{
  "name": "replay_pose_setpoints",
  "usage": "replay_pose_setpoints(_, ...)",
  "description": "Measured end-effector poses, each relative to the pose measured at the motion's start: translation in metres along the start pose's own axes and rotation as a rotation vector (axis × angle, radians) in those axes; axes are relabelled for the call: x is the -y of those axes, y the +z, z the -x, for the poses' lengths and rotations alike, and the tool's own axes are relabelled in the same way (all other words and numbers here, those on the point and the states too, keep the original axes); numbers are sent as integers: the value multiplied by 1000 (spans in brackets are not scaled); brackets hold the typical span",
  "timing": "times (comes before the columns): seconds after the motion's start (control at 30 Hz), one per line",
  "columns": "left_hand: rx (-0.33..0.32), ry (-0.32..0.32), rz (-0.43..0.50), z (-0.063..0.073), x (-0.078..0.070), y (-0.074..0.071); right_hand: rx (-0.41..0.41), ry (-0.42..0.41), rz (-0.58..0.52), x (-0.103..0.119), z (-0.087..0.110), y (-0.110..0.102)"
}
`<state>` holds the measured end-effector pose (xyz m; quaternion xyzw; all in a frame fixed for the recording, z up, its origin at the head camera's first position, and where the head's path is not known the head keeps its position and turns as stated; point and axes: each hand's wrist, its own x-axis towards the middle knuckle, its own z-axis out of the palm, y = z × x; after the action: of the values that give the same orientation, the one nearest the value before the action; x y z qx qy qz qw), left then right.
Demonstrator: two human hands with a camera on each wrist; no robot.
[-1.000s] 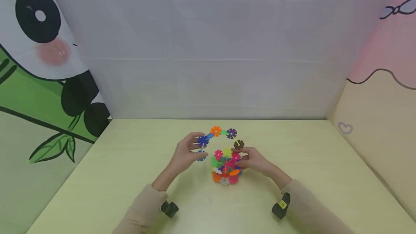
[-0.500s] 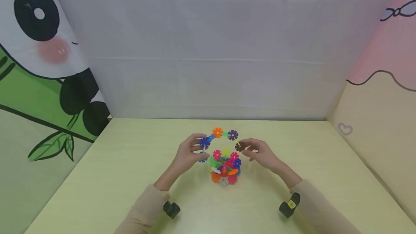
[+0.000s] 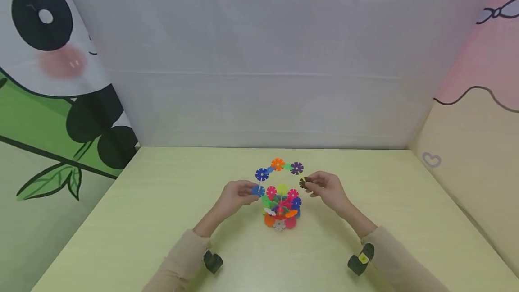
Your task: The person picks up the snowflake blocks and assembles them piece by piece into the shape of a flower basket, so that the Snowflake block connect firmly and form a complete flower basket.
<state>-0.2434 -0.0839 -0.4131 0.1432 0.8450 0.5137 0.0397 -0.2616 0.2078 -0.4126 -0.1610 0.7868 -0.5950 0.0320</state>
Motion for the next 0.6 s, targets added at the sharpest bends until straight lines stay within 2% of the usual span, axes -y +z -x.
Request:
replay_pose_setpoints(0.2, -18, 47, -69, -1, 3, 0, -12, 18, 18, -2, 2, 2)
replay_pose_setpoints(0.6, -11, 49, -147, 0, 2, 8, 3, 22, 102, -9, 14, -1)
